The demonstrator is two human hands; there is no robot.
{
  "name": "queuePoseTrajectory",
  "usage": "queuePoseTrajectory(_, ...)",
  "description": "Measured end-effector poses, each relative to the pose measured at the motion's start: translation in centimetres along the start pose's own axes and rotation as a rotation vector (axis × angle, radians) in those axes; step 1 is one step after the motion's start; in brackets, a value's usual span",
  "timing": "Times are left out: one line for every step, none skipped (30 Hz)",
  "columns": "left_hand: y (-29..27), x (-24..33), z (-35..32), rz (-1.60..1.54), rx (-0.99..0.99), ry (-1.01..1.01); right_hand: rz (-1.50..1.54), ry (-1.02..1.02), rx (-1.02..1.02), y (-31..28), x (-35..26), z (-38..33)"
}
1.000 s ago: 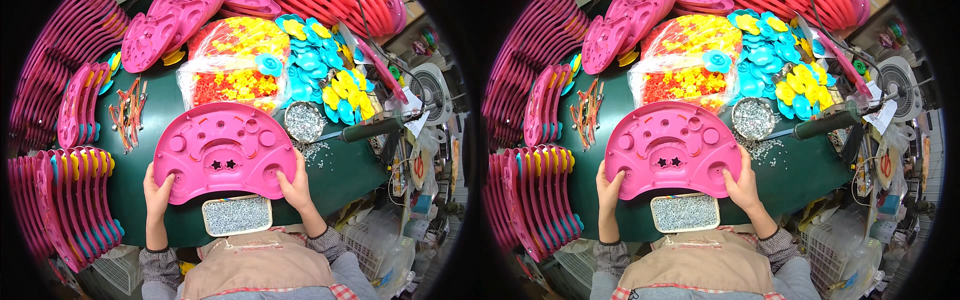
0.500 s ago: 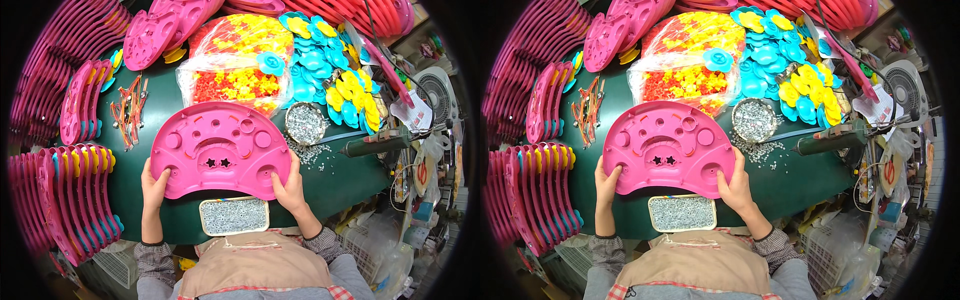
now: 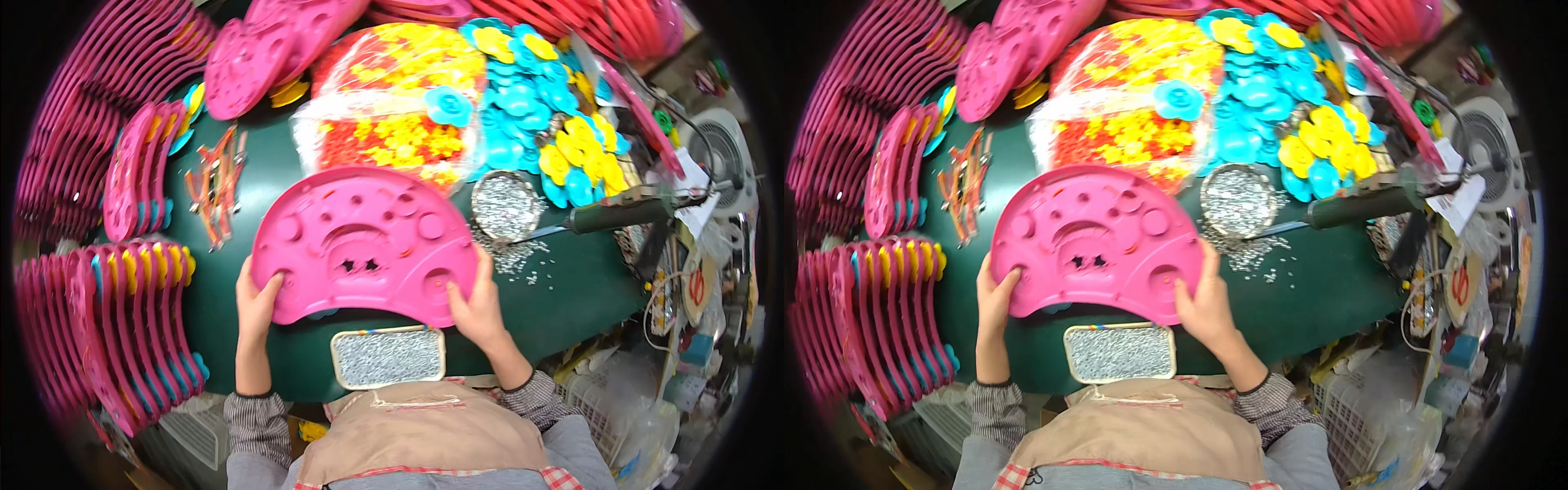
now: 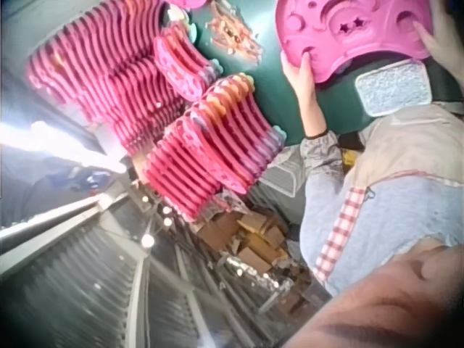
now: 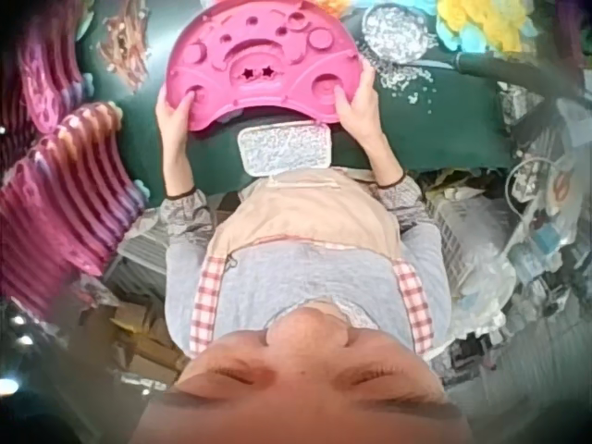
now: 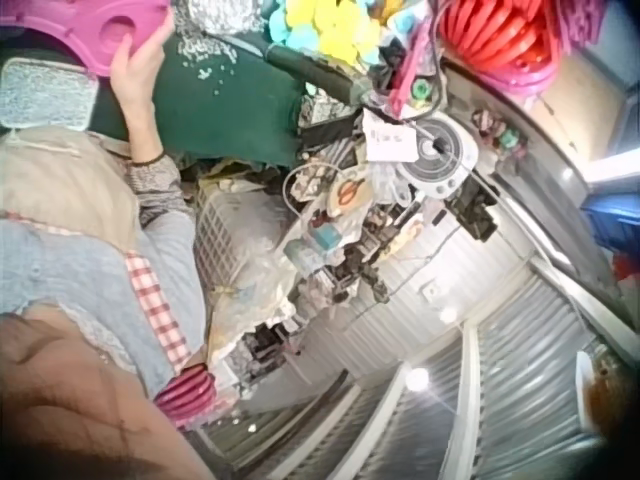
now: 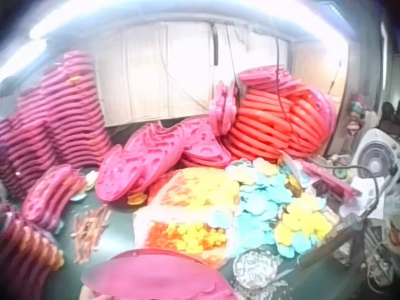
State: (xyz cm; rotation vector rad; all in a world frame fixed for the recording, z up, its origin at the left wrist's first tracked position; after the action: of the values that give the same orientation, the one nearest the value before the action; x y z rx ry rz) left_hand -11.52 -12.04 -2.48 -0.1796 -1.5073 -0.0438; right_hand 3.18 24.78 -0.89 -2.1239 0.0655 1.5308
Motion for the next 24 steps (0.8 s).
queuePoseTrajectory(0.3, 0.5, 0.7, 0.04, -0.011, 0.019, 0.005, 0.011, 0.027, -0.4, 0.0, 0.4)
queuePoseTrajectory(1.2, 1.7, 1.3, 0.02, -0.018, 0.053, 0.048, -0.005, 0.028, -0.9, 0.6, 0.8)
queuePoseTrajectory(2.5, 3.0, 1.7, -0.038, -0.058, 0.081, 0.089, -0.022, 0.035, -1.8, 1.3, 1.4)
queuePoseTrajectory(3.2, 4.2, 1.6, -0.032, -0.093, 0.106, 0.112, -0.026, 0.02, -2.3, 1.8, 1.4)
queuePoseTrajectory(3.8, 5.3, 1.1, -0.003, -0.076, 0.114, 0.129, -0.035, 0.013, -3.0, 2.3, 1.1)
queuePoseTrajectory(3.7, 5.1, 0.3, 0.049, -0.067, 0.125, 0.093, -0.043, 0.006, -3.3, 2.4, 0.8)
queuePoseTrajectory(3.5, 4.7, -0.6, 0.102, -0.063, 0.135, 0.06, -0.05, 0.004, -3.8, 2.6, 0.4)
queuePoseTrajectory(3.5, 4.4, -1.5, 0.143, -0.052, 0.133, 0.055, -0.016, -0.011, -4.1, 3.0, 0.1)
queuePoseTrajectory(3.4, 4.3, -2.3, 0.184, -0.041, 0.132, 0.052, -0.006, -0.024, -4.3, 3.6, 0.1)
queuePoseTrajectory(3.6, 4.1, -2.8, 0.197, -0.047, 0.135, 0.045, -0.001, -0.032, -4.5, 3.7, 0.0)
queuePoseTrajectory(3.7, 4.0, -3.0, 0.196, -0.046, 0.106, 0.037, 0.005, -0.039, -4.5, 3.7, -0.1)
queuePoseTrajectory(3.4, 3.6, -3.0, 0.189, -0.046, 0.099, 0.016, 0.005, -0.044, -4.3, 3.6, -0.4)
queuePoseTrajectory(3.3, 3.2, -2.9, 0.181, -0.045, 0.094, -0.005, 0.003, -0.05, -4.1, 2.8, -0.5)
queuePoseTrajectory(3.2, 2.7, -2.9, 0.184, -0.053, 0.056, -0.027, 0.0, -0.056, -3.9, 2.4, -0.6)
queuePoseTrajectory(3.2, 2.2, -2.9, 0.186, -0.063, 0.018, -0.021, 0.008, -0.064, -3.9, 2.5, -0.6)
queuePoseTrajectory(3.2, 1.7, -3.1, 0.191, -0.072, -0.022, -0.014, 0.018, -0.075, -3.8, 2.8, -0.7)
queuePoseTrajectory(3.0, 1.8, -3.1, 0.19, -0.046, 0.005, -0.006, 0.029, -0.084, -3.8, 2.9, -0.7)
queuePoseTrajectory(3.1, 1.8, -3.1, 0.188, -0.023, 0.032, -0.011, 0.027, -0.072, -3.8, 2.8, -0.6)
queuePoseTrajectory(3.1, 1.9, -3.2, 0.187, -0.004, 0.061, -0.015, 0.016, -0.073, -3.7, 2.7, -0.5)
queuePoseTrajectory(3.1, 1.7, -3.3, 0.196, 0.007, 0.055, -0.02, 0.005, -0.074, -3.7, 2.8, -0.3)
queuePoseTrajectory(3.2, 1.6, -3.4, 0.193, 0.006, 0.064, -0.024, -0.004, -0.073, -3.8, 2.9, -0.3)
queuePoseTrajectory(3.1, 1.6, -3.4, 0.194, 0.001, 0.077, -0.017, -0.004, -0.075, -3.8, 2.8, -0.2)
queuePoseTrajectory(3.2, 1.7, -3.3, 0.195, -0.003, 0.09, -0.009, -0.004, -0.076, -3.8, 2.6, -0.1)
queuePoseTrajectory(3.3, 1.7, -3.2, 0.198, -0.003, 0.084, -0.002, -0.003, -0.077, -3.8, 2.5, 0.0)
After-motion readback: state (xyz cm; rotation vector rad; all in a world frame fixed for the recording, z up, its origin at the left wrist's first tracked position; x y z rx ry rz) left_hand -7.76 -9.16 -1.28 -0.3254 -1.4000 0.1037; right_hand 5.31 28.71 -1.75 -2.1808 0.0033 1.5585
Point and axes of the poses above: each hand's wrist, its own z-axis towards the middle knuckle, its own y-axis out of the palm, x = y × z, the point moved 10 cm from there along z, towards the middle knuckle, and after that the axes turned 13 degrees about y, right-handed, at the moved point
